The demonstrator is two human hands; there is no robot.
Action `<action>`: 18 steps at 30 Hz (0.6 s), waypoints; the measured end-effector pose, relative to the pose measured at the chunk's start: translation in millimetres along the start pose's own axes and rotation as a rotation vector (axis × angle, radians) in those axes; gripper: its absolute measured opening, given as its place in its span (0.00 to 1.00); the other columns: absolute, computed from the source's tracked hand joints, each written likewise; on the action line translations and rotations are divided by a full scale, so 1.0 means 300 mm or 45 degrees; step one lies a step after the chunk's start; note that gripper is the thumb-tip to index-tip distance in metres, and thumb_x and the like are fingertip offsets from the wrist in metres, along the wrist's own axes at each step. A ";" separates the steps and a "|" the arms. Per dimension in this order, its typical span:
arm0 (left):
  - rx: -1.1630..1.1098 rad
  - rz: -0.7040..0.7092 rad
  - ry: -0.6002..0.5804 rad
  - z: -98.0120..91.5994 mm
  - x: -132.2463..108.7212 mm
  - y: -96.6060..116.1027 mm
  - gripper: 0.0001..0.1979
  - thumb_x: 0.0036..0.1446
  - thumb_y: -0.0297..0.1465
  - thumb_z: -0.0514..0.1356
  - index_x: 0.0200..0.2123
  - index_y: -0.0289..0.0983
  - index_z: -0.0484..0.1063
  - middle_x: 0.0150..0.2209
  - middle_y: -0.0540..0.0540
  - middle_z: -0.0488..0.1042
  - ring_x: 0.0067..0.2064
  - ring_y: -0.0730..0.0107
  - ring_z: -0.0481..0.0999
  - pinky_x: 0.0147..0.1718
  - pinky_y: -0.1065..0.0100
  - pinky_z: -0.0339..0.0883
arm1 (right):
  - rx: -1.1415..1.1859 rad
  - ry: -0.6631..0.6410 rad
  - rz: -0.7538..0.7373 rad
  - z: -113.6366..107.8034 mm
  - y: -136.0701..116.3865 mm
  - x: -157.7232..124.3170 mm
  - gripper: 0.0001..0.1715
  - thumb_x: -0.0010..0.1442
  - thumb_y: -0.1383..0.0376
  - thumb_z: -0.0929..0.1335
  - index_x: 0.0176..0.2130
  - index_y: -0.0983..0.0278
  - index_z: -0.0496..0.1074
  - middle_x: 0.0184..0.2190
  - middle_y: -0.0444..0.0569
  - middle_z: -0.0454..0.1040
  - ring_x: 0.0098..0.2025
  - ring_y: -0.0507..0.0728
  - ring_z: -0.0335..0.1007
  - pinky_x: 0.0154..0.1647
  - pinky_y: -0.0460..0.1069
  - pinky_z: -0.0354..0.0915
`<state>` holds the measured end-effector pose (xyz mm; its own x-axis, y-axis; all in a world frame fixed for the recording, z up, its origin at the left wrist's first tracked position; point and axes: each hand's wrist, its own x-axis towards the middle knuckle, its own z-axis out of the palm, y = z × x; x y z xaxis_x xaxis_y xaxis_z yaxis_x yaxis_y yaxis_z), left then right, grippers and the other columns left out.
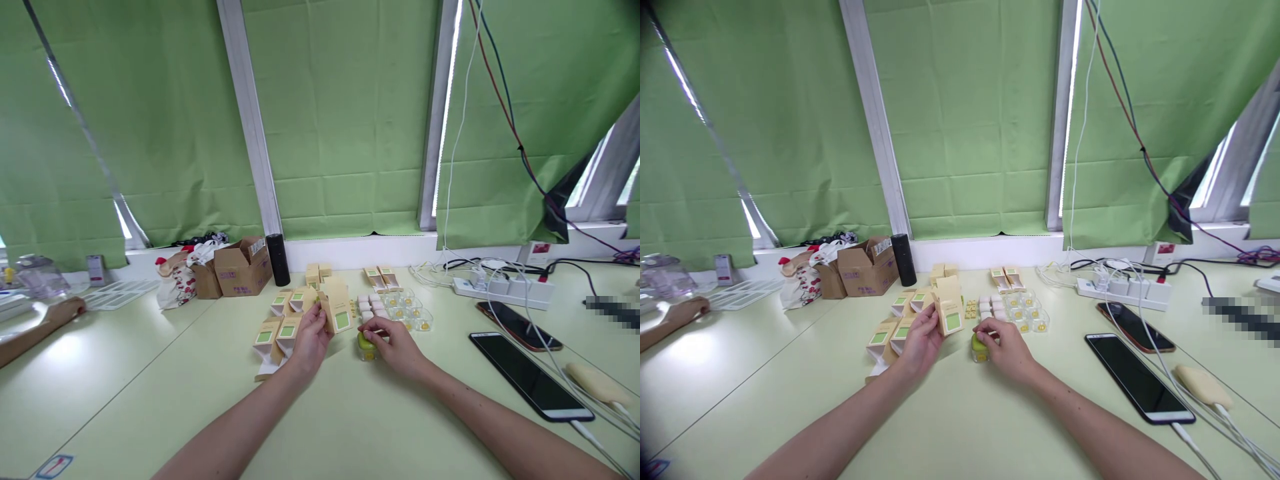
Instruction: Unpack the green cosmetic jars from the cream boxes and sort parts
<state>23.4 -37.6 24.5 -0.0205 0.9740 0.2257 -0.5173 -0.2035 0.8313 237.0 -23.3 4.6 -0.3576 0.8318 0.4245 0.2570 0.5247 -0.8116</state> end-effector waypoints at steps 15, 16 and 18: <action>-0.084 -0.172 -0.002 0.012 -0.026 0.002 0.19 0.56 0.32 0.69 0.52 0.38 0.74 0.50 0.41 0.80 0.53 0.55 0.80 0.47 0.62 0.75 | -0.029 0.121 -0.149 0.008 -0.022 -0.011 0.14 0.65 0.59 0.67 0.48 0.57 0.76 0.49 0.50 0.79 0.53 0.62 0.74 0.55 0.58 0.68; -0.075 -0.178 0.001 0.015 -0.027 0.005 0.20 0.56 0.32 0.69 0.52 0.38 0.74 0.50 0.41 0.81 0.52 0.55 0.81 0.45 0.63 0.75 | -0.026 0.136 -0.154 0.009 -0.025 -0.011 0.14 0.65 0.59 0.68 0.49 0.57 0.76 0.49 0.51 0.79 0.53 0.62 0.73 0.55 0.58 0.68; -0.062 -0.184 0.001 0.021 -0.030 0.009 0.21 0.55 0.32 0.69 0.52 0.38 0.74 0.50 0.41 0.81 0.50 0.55 0.82 0.43 0.64 0.75 | -0.019 0.161 -0.150 0.011 -0.035 -0.009 0.15 0.65 0.57 0.68 0.50 0.57 0.76 0.49 0.51 0.78 0.54 0.63 0.72 0.55 0.58 0.67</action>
<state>27.7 -47.6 27.9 0.0563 0.9929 0.1052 -0.5555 -0.0563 0.8296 232.3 -31.8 10.7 -0.2706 0.7802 0.5640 0.2340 0.6216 -0.7476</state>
